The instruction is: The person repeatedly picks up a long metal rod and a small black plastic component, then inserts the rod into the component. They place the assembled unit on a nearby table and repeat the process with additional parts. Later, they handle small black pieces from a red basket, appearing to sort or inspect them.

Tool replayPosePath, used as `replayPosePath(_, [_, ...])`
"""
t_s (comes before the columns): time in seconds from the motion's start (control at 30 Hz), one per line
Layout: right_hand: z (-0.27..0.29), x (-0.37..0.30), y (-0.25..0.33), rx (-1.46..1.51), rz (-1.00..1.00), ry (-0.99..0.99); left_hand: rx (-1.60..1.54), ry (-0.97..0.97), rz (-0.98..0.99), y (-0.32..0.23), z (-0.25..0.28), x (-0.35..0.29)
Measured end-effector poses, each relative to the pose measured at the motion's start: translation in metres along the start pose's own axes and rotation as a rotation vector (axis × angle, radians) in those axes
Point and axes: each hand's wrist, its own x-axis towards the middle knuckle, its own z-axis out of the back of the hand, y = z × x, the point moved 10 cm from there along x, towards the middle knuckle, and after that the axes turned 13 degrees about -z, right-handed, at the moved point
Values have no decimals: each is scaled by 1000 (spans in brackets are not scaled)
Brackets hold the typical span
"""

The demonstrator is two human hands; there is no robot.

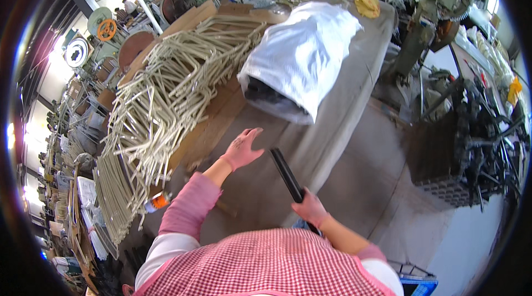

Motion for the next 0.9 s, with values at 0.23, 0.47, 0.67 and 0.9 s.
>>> replayPosePath(0.23, [12, 72, -64, 220, -149, 95, -1240, -300, 850, 178, -156, 188])
replayPosePath(0.47, [-11, 83, -72, -165, 71, -202, -1237, -487, 671, 196, -138, 119])
replayPosePath(0.67, [-18, 93, -82, -351, 73, -213, -2245, -723, 966, 110, -143, -126])
replayPosePath(0.9, [-33, 65, -9, -76, -47, 209, -2178, -993, 254, 63, -11, -255])
